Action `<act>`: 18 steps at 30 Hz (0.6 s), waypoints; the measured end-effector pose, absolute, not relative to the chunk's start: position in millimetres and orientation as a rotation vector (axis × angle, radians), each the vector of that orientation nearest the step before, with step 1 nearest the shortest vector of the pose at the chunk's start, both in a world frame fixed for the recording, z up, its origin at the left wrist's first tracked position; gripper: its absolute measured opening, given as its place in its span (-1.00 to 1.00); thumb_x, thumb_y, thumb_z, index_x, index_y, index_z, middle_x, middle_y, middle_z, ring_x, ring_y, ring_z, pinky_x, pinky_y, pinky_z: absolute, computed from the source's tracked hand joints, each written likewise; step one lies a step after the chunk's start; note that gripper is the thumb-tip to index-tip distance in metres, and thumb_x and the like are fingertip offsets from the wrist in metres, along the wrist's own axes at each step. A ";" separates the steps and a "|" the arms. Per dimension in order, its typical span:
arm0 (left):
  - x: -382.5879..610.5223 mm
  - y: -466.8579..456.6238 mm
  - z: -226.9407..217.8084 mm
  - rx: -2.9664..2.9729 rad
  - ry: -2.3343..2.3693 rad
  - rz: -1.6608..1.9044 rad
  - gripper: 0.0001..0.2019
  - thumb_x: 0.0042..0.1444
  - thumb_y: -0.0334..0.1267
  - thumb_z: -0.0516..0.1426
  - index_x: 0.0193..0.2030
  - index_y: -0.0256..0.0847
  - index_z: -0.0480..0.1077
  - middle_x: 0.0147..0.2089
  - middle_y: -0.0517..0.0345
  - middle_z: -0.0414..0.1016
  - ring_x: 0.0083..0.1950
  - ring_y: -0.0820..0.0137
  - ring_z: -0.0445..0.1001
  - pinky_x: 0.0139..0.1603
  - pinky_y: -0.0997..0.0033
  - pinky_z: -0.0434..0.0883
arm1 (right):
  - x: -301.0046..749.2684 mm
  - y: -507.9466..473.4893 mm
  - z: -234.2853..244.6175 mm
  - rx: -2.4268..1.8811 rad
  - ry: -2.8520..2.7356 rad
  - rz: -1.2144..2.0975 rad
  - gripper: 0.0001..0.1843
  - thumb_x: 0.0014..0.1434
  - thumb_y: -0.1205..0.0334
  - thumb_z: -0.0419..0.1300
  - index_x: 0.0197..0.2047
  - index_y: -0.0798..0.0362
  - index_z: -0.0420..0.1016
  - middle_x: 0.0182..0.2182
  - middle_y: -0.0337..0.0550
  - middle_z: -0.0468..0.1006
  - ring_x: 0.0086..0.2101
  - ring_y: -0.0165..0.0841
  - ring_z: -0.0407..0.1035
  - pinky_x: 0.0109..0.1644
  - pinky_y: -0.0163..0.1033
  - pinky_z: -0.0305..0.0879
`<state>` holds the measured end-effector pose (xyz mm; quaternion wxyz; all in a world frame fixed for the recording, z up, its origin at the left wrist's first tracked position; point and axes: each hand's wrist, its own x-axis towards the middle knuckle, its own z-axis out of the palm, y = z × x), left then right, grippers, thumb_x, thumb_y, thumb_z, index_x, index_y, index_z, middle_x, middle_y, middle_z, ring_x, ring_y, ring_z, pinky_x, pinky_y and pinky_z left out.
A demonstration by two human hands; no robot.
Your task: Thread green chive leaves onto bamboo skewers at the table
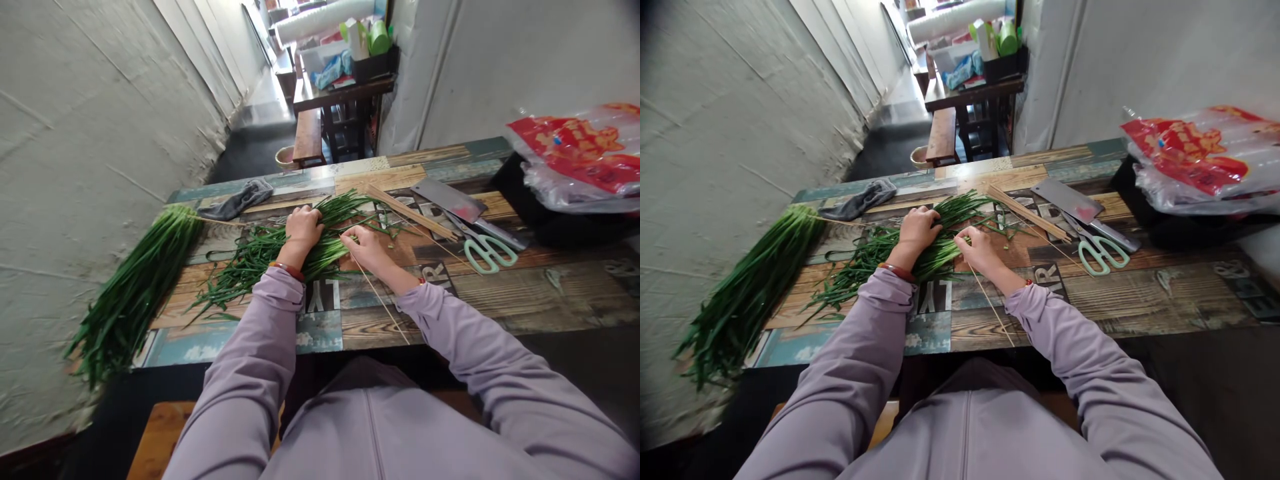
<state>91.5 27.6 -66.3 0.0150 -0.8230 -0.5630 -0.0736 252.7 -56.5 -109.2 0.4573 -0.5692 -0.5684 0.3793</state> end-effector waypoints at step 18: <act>62.7 32.0 -35.2 -2.485 -1.898 -0.715 -0.85 0.13 -0.34 0.12 -0.16 -0.22 0.46 -0.16 0.01 0.50 -0.14 0.26 0.42 -0.07 0.31 0.31 | 253.3 -58.3 -114.4 -1.385 -1.416 0.936 -0.81 0.20 0.09 0.15 -0.31 0.03 0.45 -0.68 -0.37 0.37 -0.60 -0.40 0.36 -0.39 -0.30 0.25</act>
